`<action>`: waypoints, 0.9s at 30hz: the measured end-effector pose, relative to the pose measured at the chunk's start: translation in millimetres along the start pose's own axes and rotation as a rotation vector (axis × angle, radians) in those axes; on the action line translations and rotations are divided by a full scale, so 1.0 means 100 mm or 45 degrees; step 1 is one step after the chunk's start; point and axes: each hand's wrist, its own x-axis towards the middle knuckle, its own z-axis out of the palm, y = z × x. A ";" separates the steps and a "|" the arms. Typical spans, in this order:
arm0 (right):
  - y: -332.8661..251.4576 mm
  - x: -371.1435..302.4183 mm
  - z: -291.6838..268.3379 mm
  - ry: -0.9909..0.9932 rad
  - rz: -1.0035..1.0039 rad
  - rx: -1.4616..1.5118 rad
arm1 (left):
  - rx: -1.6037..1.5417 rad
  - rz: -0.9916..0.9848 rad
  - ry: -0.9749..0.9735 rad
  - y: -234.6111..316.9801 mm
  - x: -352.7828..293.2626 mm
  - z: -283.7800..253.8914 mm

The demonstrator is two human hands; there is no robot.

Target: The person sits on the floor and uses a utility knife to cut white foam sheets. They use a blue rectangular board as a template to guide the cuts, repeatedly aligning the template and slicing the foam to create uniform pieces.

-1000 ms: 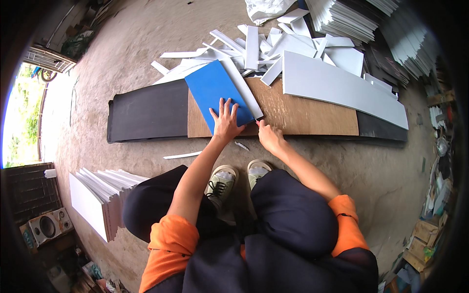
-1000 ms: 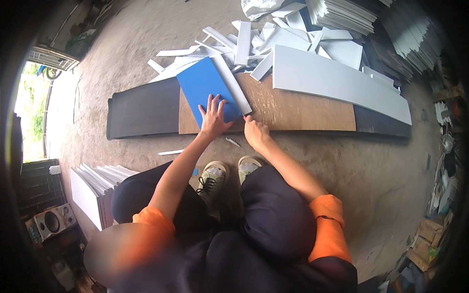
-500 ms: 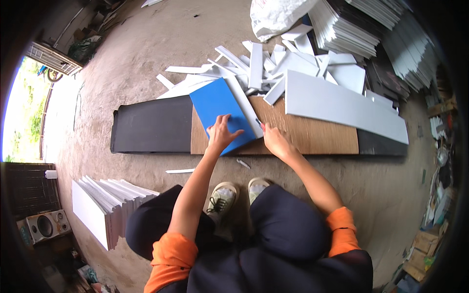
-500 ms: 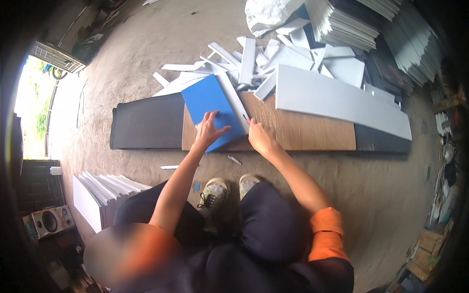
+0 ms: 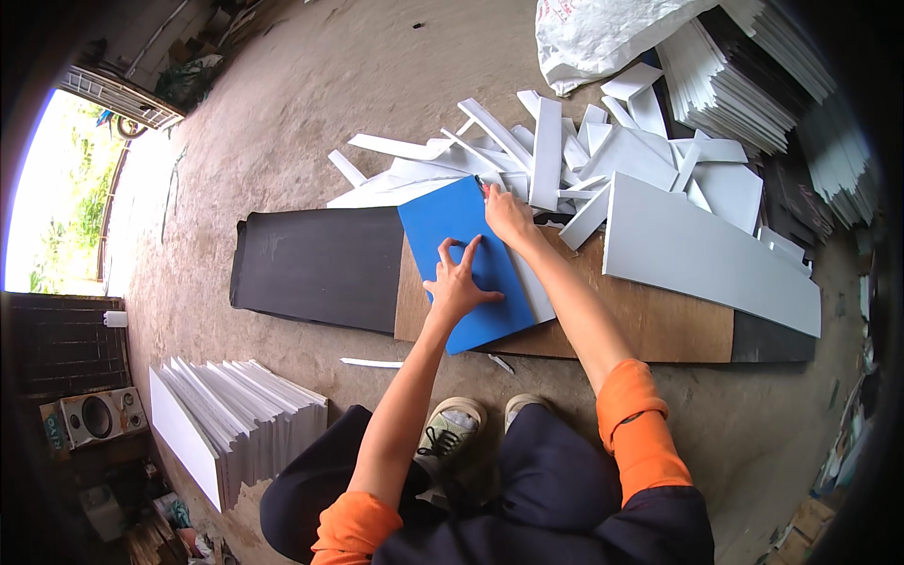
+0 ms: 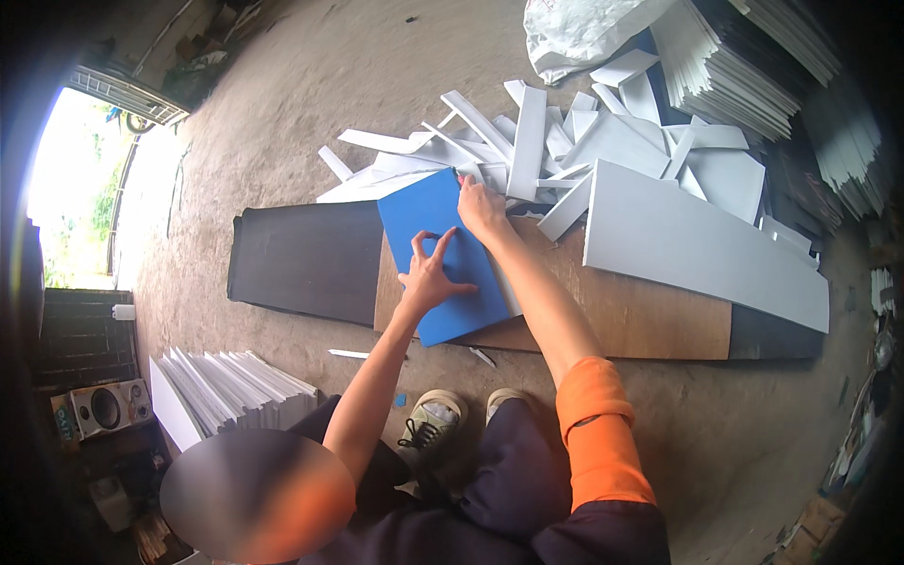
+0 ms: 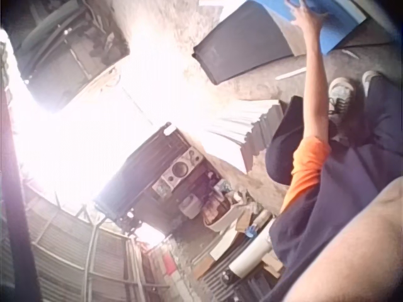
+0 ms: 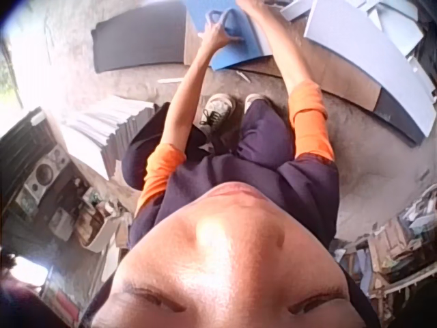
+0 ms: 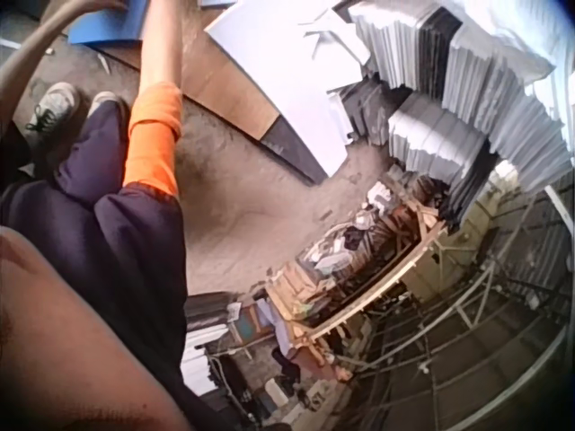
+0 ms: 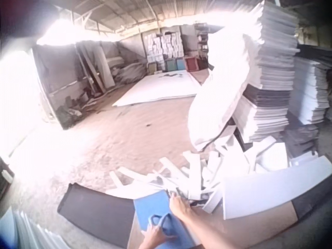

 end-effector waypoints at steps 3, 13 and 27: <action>-0.03 0.04 0.02 0.021 -0.002 -0.011 | 0.013 -0.007 -0.013 -0.01 0.01 -0.01; -0.16 -0.02 -0.17 -0.113 0.111 -0.156 | 0.011 -0.074 0.016 0.10 0.01 0.03; 0.06 -1.72 -0.38 -0.441 0.198 -0.137 | 0.051 -0.164 0.036 0.05 0.02 0.09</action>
